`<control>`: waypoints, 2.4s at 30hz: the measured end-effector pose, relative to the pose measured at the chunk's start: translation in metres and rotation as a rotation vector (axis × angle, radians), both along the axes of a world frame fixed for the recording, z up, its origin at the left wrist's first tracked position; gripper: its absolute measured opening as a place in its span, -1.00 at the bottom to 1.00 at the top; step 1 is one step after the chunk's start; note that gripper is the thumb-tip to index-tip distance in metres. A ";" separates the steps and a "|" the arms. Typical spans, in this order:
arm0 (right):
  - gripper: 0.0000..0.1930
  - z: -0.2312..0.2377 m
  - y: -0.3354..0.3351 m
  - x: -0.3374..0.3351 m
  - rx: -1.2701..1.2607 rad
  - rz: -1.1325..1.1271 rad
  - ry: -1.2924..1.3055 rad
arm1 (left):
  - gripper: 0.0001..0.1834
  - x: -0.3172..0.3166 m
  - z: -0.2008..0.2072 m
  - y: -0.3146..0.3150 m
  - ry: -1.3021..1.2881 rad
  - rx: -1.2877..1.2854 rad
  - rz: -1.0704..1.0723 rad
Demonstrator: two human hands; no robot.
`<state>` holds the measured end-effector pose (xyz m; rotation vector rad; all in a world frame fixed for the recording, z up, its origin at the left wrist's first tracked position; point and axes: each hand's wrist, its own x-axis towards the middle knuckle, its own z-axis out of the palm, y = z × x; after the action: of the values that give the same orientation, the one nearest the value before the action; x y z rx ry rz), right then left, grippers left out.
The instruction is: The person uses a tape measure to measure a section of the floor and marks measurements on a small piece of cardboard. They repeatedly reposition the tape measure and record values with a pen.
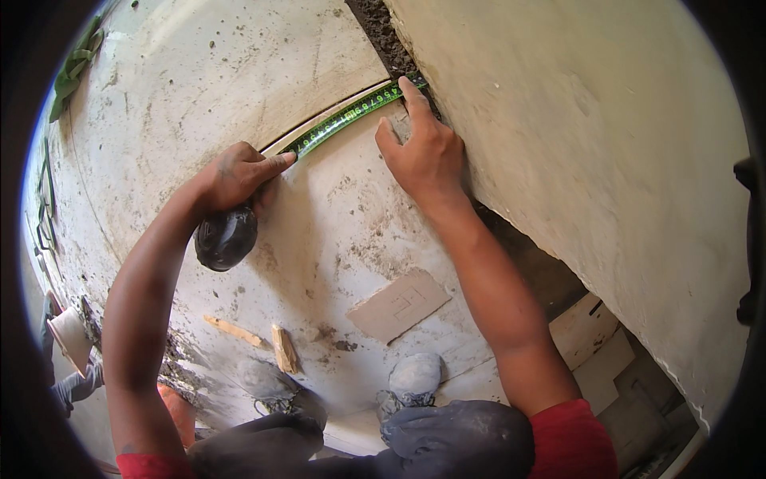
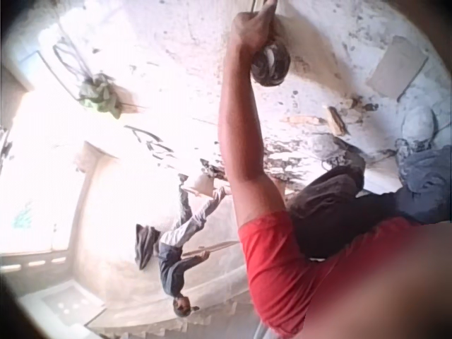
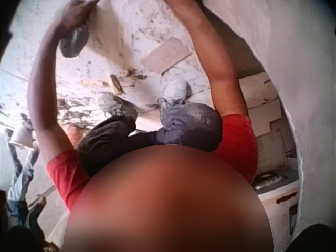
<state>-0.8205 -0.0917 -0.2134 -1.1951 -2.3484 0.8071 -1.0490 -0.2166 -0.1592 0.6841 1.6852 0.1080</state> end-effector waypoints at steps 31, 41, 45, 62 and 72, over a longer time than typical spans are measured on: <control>-0.48 0.003 -0.001 -0.001 -0.006 -0.007 0.012 | -0.25 -0.003 -0.003 0.007 -0.024 -0.041 -0.014; -0.50 0.003 0.000 0.000 0.031 0.013 0.025 | -0.26 -0.003 -0.003 0.007 -0.014 -0.045 -0.010; -0.51 0.002 0.000 -0.001 0.042 0.021 0.033 | -0.26 -0.004 -0.004 0.007 0.008 -0.056 -0.023; -0.51 0.003 0.002 0.001 0.052 0.072 0.029 | -0.25 -0.005 -0.004 0.007 -0.006 -0.051 -0.031; -0.49 0.004 0.001 0.000 0.012 0.046 0.019 | -0.29 -0.004 -0.005 0.006 -0.014 -0.027 -0.025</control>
<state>-0.8204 -0.0906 -0.2092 -1.1275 -2.3700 0.8154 -1.0533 -0.2102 -0.1640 0.6828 1.6610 0.0726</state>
